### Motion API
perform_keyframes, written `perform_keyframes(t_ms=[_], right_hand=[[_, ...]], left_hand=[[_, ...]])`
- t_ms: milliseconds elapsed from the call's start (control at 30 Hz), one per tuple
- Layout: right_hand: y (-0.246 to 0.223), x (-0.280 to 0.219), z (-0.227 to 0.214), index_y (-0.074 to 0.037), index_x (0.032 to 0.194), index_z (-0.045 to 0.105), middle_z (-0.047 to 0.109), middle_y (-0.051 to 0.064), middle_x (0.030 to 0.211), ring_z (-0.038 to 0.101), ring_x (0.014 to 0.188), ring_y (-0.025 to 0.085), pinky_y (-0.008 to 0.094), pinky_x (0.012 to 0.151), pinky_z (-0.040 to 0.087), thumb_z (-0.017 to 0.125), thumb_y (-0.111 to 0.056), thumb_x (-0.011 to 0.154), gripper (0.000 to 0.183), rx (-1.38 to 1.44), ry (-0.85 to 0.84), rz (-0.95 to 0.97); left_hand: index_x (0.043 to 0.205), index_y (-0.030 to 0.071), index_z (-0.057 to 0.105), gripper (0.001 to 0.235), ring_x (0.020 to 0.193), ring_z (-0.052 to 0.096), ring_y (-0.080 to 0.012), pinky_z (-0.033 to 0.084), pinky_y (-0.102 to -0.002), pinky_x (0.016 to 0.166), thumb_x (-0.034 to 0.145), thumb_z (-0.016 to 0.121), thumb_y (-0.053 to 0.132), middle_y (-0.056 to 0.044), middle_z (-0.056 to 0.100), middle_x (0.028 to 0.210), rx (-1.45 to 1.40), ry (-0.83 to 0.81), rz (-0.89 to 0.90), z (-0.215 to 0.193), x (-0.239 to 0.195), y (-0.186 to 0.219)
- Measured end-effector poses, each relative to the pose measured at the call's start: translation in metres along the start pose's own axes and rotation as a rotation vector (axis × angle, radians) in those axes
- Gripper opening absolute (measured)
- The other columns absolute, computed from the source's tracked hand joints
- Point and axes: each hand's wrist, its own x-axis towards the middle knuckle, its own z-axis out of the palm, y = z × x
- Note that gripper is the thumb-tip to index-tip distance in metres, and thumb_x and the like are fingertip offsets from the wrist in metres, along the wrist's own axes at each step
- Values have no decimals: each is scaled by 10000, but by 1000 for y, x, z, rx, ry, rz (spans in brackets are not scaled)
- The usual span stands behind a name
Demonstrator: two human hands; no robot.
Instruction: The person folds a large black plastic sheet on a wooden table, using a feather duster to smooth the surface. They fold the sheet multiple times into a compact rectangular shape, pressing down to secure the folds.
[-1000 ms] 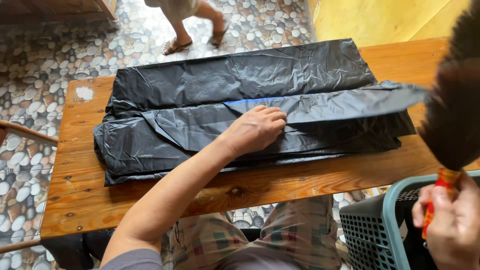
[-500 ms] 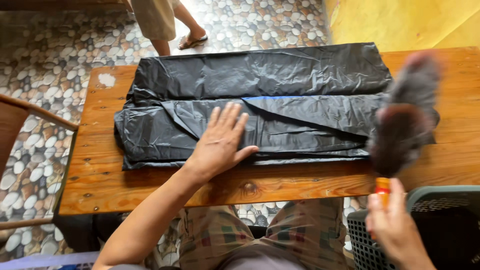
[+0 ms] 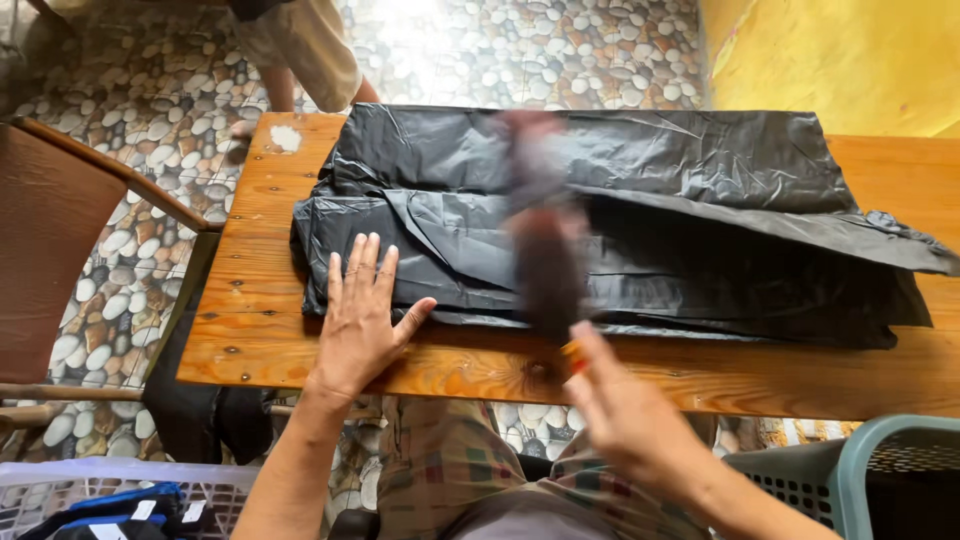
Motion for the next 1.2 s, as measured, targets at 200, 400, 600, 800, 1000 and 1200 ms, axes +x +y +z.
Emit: perform_keyframes(t_ms=[200,400,600,800,1000,1200], right_hand=[[6,-24,-5,-291,1590,332,790,-9,1283,835,934,199,311,808,600,549,-345,955,674,136,-29,-651],[26,-9,-81,-322,1669,322,717,68,1178,674,843,328,436,816,463,476,-396,932,756,250,364,126],[30,12,-24,-328,1648,170,692,321,1194,683,1090,498,560,917,494,303,-496,977,704,-36,178,242],[43,-4,4,-152,1582,234,864,-95,904,709,408,158,331,395,631,523,-302,986,680,-9,258,-857],[98,10,-86,-449,1624,291,640,129,1397,644,1228,407,455,1006,486,446,-494,918,725,-13,272,185],[319,70,-140,-145,1475,547,753,344,1161,705,975,617,594,811,521,483,-419,1071,492,-220,625,414]], left_hand=[[1509,-37,388,665,1480,264,-521,104,-576,1282,988,552,341,-343,398,1534,-275,68,30,-6,1,5],[1461,-26,507,794,1514,340,-368,201,-586,1260,994,480,616,-250,413,1584,-46,151,12,-2,-2,6],[1465,-24,504,853,1525,315,-359,185,-600,1261,961,496,663,-238,398,1594,-39,130,12,-3,-3,8],[1461,-53,492,856,1518,311,-361,150,-566,1271,929,556,614,-262,400,1581,-118,67,-35,-13,0,14],[1454,-11,535,823,1517,345,-351,198,-567,1268,954,497,643,-226,447,1573,-22,128,-6,-8,-2,11],[1439,-28,552,839,1519,348,-356,196,-587,1267,948,499,650,-231,455,1574,-36,126,0,-7,-3,10]])
